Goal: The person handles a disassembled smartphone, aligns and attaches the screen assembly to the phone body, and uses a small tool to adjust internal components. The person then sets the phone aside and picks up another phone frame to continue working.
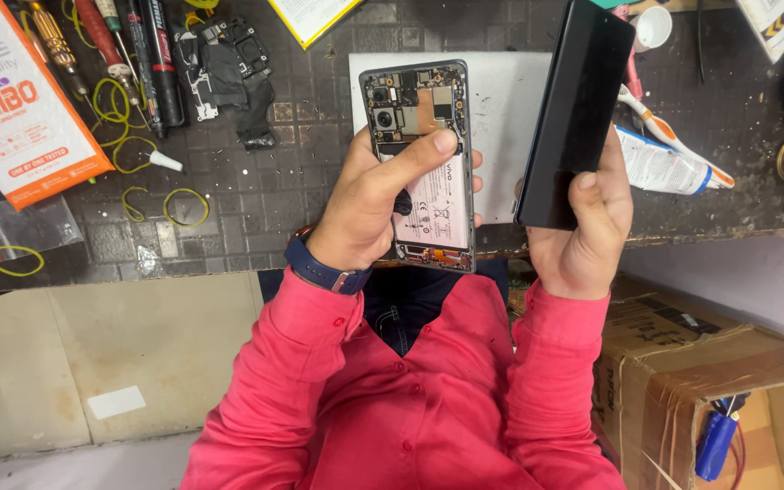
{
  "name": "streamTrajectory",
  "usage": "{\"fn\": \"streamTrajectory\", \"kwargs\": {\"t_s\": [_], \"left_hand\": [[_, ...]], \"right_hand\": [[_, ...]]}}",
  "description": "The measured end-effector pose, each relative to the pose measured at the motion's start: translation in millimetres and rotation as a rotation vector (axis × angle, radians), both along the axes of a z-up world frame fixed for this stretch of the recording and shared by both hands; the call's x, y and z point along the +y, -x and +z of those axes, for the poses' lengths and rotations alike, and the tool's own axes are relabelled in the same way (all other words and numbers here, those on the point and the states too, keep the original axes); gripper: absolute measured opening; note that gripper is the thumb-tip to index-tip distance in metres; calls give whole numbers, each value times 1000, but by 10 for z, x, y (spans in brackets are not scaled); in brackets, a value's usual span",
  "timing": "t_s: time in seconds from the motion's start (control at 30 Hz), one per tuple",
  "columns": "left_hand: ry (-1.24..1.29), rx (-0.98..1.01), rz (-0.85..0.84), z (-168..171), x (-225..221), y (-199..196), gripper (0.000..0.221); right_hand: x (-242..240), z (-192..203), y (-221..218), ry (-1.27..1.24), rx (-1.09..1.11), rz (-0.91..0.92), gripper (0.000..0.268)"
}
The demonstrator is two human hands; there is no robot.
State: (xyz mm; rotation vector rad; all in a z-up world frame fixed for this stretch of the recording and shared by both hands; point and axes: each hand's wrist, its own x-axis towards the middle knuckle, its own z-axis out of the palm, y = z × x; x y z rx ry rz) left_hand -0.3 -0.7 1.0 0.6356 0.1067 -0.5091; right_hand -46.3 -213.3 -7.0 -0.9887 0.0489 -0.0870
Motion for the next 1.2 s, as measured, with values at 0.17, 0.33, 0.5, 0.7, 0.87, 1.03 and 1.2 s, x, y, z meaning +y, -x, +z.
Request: {"fn": "streamTrajectory", "kwargs": {"t_s": [0.17,0.33,0.5,0.7,0.87,1.03,1.2], "left_hand": [[-10,2,13,-1,-53,-50,31],[-8,1,21,-18,-63,-45,30],[-14,26,14,13,-89,-70,33],[-17,18,-5,-24,-61,-45,33],[37,6,-17,-37,-30,-41,30],[-19,-23,-47,-35,-16,-22,30],[-39,-56,-64,26,-15,-53,29]], "right_hand": [[-16,-11,-22,-2,-2,4,69],[-21,-20,-6,-5,-2,16,70],[-36,-11,-45,-25,-1,19,71],[-40,-25,-30,-32,1,20,69],[-47,-40,-43,-30,-1,19,69],[-70,-77,-1,-48,-7,28,66],[-68,-81,-38,-53,11,4,68]]}}
